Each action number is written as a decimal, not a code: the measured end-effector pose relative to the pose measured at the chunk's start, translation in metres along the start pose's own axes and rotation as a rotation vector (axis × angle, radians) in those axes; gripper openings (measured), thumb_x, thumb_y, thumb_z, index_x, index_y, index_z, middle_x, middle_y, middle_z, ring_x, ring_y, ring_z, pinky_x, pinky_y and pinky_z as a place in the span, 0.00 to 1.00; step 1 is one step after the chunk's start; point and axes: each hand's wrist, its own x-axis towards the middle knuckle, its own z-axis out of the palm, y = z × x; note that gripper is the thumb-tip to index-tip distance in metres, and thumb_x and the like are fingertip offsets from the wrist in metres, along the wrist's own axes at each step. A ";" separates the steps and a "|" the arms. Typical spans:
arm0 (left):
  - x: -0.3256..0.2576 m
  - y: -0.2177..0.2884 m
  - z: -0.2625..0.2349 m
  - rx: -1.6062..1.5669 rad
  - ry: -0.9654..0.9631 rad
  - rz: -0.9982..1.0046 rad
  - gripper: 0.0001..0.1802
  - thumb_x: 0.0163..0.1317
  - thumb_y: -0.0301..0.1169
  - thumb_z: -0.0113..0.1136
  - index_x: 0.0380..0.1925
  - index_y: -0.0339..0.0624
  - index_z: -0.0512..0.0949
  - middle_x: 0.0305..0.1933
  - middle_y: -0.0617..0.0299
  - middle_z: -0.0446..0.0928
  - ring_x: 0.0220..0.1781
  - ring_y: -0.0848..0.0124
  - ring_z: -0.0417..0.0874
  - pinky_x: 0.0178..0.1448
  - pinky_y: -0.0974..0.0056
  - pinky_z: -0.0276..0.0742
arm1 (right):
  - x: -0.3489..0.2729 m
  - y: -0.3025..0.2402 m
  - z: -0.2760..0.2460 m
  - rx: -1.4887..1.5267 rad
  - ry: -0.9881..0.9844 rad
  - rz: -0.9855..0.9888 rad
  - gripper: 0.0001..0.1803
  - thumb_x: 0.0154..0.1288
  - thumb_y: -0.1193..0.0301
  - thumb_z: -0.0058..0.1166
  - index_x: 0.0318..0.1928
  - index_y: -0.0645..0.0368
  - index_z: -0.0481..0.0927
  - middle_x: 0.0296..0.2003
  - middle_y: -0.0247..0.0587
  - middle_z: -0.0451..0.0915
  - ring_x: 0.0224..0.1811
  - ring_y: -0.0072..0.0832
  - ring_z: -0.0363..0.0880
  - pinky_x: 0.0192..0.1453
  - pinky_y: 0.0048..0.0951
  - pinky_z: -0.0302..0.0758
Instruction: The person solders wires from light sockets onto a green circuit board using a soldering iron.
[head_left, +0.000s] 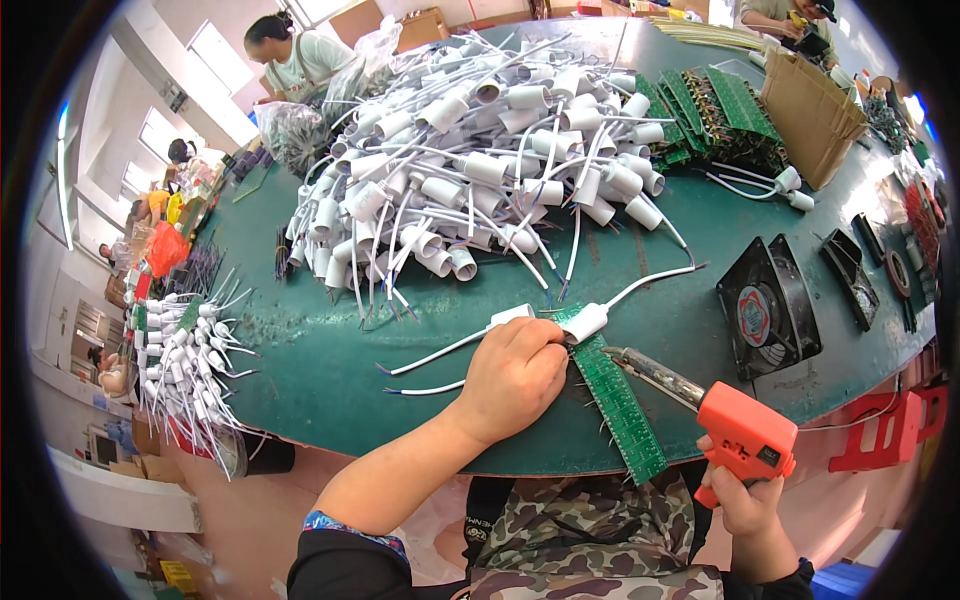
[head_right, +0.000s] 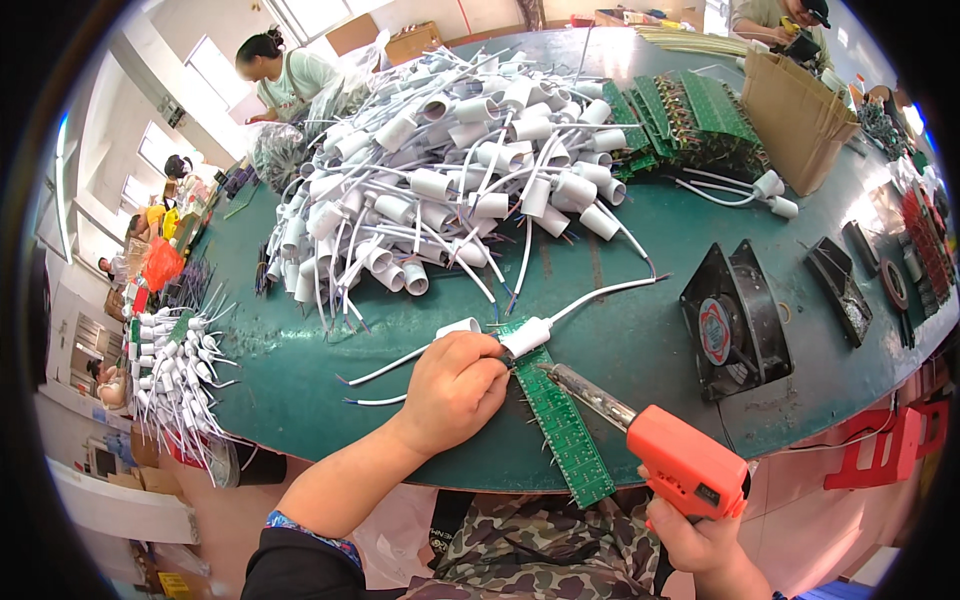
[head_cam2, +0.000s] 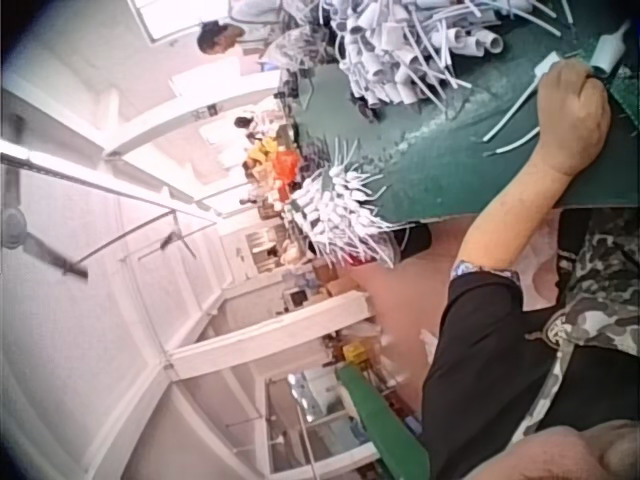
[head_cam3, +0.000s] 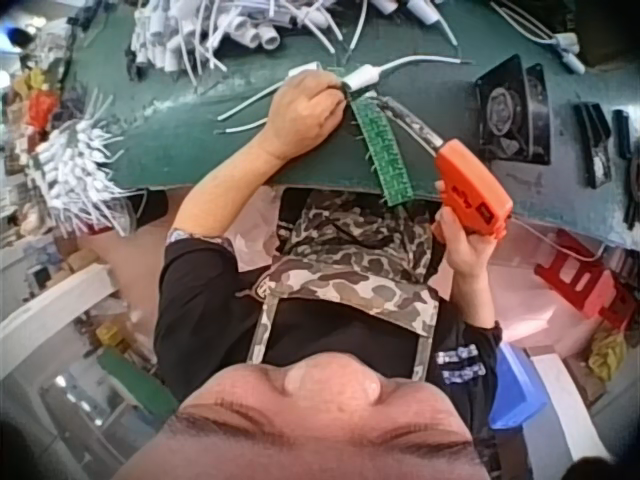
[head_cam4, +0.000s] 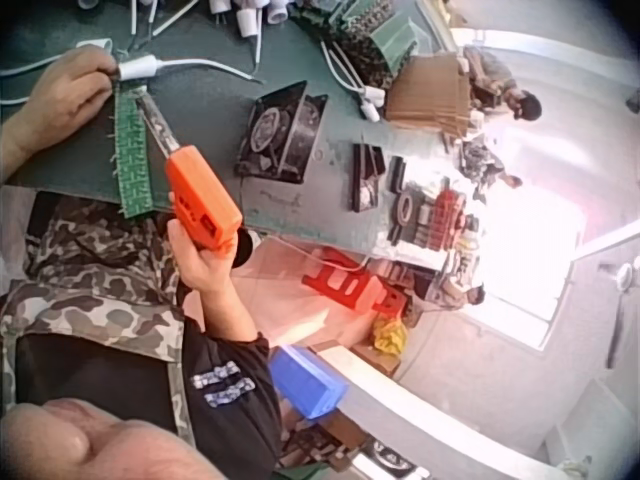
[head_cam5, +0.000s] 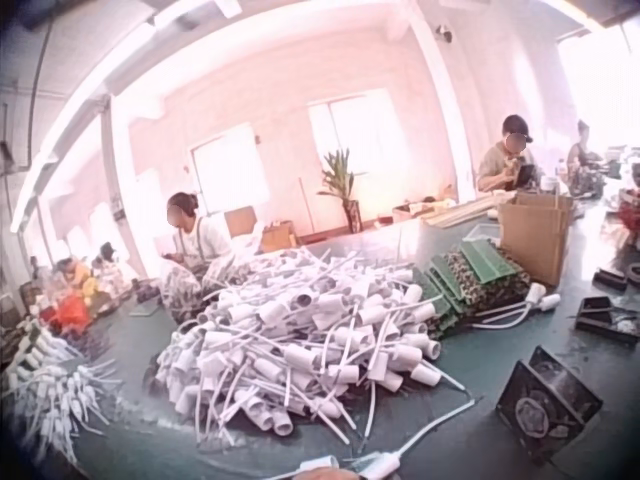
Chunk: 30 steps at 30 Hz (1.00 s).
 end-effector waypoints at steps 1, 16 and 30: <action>0.000 0.000 0.000 -0.001 0.004 0.001 0.12 0.43 0.20 0.70 0.28 0.40 0.77 0.40 0.58 0.78 0.40 0.57 0.81 0.42 0.56 0.77 | 0.000 0.000 0.000 -0.005 -0.004 -0.006 0.27 0.64 0.76 0.59 0.62 0.72 0.71 0.45 0.50 0.84 0.32 0.22 0.81 0.40 0.27 0.79; 0.001 0.001 0.000 0.008 0.003 0.000 0.11 0.44 0.20 0.69 0.27 0.39 0.77 0.40 0.58 0.77 0.39 0.57 0.81 0.41 0.56 0.78 | 0.002 -0.004 0.000 0.017 0.028 -0.045 0.26 0.65 0.74 0.59 0.62 0.70 0.71 0.46 0.50 0.83 0.26 0.19 0.79 0.34 0.24 0.77; 0.000 0.002 -0.001 0.016 0.000 0.001 0.10 0.45 0.20 0.69 0.27 0.38 0.77 0.40 0.57 0.78 0.39 0.57 0.81 0.41 0.56 0.79 | -0.002 -0.003 -0.001 0.006 0.028 -0.066 0.27 0.65 0.74 0.59 0.63 0.69 0.70 0.46 0.49 0.83 0.29 0.20 0.80 0.38 0.26 0.78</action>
